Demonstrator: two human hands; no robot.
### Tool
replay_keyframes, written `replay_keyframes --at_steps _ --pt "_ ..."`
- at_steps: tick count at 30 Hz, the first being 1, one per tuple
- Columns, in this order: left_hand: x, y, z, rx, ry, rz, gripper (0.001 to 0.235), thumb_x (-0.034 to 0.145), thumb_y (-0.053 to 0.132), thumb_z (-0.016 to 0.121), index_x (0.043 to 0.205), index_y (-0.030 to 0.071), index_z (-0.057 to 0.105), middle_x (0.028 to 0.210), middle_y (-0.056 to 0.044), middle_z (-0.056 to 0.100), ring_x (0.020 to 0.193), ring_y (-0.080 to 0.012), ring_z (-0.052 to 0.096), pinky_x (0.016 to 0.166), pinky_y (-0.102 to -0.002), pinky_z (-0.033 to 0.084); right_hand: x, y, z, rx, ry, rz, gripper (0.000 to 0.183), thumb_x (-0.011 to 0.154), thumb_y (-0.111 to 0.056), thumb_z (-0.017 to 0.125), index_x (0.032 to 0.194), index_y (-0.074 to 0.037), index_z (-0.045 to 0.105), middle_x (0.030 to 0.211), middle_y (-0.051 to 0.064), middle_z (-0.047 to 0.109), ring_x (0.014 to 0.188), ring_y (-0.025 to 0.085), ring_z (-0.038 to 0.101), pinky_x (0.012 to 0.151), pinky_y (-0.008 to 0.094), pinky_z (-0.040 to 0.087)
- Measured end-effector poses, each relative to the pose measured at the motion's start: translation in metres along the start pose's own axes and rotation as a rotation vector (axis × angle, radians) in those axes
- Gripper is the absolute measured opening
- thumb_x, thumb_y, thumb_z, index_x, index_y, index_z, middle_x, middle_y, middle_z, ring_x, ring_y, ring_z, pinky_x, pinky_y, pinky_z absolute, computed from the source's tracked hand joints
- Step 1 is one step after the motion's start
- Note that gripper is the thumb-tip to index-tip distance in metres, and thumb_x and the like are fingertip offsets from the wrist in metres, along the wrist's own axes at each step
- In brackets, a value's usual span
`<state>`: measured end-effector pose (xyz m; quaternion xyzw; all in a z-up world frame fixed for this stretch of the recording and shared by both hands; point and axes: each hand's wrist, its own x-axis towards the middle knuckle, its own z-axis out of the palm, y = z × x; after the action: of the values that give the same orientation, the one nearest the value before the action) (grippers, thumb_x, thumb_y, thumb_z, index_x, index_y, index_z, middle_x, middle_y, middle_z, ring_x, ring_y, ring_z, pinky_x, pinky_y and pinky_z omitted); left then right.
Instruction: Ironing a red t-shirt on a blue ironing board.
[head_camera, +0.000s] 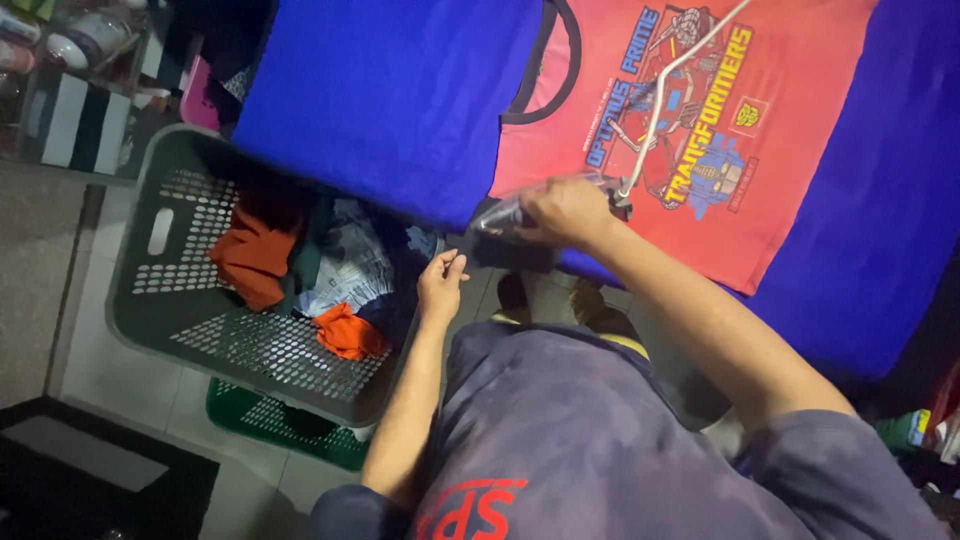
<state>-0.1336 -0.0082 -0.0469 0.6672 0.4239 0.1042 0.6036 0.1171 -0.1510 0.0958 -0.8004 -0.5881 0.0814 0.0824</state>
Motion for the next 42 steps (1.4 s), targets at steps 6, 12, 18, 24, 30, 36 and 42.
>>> replay_keyframes --at_steps 6,12,18,24,30,36,42 --pt "-0.002 -0.002 -0.007 0.028 -0.057 0.044 0.034 0.101 0.022 0.065 0.126 0.0 0.068 0.097 -0.002 0.074 0.076 -0.0095 0.07 0.073 -0.025 0.055 0.003 -0.006 -0.017 -0.109 -0.405 -0.279 0.048 0.077 -0.059 0.073 0.079 -0.011 0.067 0.067 0.014 0.069 0.065 0.034 0.071 0.057 0.049 0.057" --pt "-0.002 -0.009 -0.009 0.03 -0.082 0.077 0.034 0.102 0.018 0.063 0.131 0.001 0.067 0.095 -0.003 0.074 0.076 -0.0087 0.069 0.074 -0.024 0.054 0.009 -0.012 -0.011 -0.002 0.02 0.059 0.049 0.081 -0.058 0.073 0.082 -0.009 0.068 0.065 0.015 0.067 0.058 0.034 0.07 0.048 0.048 0.055" --pt "-0.001 -0.012 -0.01 -0.019 -0.1 0.065 0.035 0.102 0.016 0.062 0.135 0.004 0.066 0.093 0.0 0.069 0.076 -0.0068 0.065 0.074 -0.023 0.053 0.001 -0.013 -0.013 -0.091 -0.302 -0.256 0.04 0.077 -0.053 0.074 0.082 -0.014 0.067 0.059 0.012 0.066 0.055 0.032 0.069 0.047 0.049 0.054" --pt "-0.004 -0.002 -0.009 -0.036 -0.097 0.051 0.035 0.101 0.014 0.063 0.135 0.004 0.066 0.093 0.001 0.068 0.077 -0.0066 0.065 0.075 -0.023 0.053 0.008 -0.012 -0.011 0.039 0.08 0.077 0.05 0.079 -0.058 0.075 0.079 -0.009 0.067 0.062 0.014 0.065 0.054 0.035 0.068 0.048 0.048 0.054" --pt "-0.003 -0.005 -0.011 -0.008 -0.102 0.053 0.035 0.1 0.014 0.064 0.134 0.005 0.067 0.092 0.0 0.07 0.076 -0.0065 0.065 0.074 -0.023 0.053 -0.004 -0.005 0.004 -0.084 -0.269 -0.279 0.038 0.075 -0.053 0.075 0.081 -0.016 0.068 0.062 0.01 0.066 0.059 0.031 0.07 0.054 0.048 0.055" --pt "-0.006 0.005 -0.012 0.044 -0.088 0.063 0.035 0.099 0.015 0.065 0.133 0.006 0.067 0.091 0.0 0.07 0.075 -0.007 0.066 0.073 -0.023 0.053 0.011 -0.008 -0.023 -0.028 -0.07 0.137 0.05 0.087 -0.062 0.071 0.083 -0.012 0.069 0.065 0.011 0.066 0.058 0.031 0.07 0.05 0.046 0.055" --pt "-0.005 0.006 -0.014 0.06 -0.101 0.066 0.035 0.1 0.017 0.065 0.134 0.007 0.067 0.092 0.001 0.071 0.076 -0.0067 0.066 0.073 -0.023 0.053 -0.001 -0.003 -0.02 -0.013 -0.261 -0.053 0.046 0.077 -0.06 0.075 0.082 -0.015 0.07 0.063 0.013 0.067 0.058 0.034 0.069 0.052 0.049 0.055"
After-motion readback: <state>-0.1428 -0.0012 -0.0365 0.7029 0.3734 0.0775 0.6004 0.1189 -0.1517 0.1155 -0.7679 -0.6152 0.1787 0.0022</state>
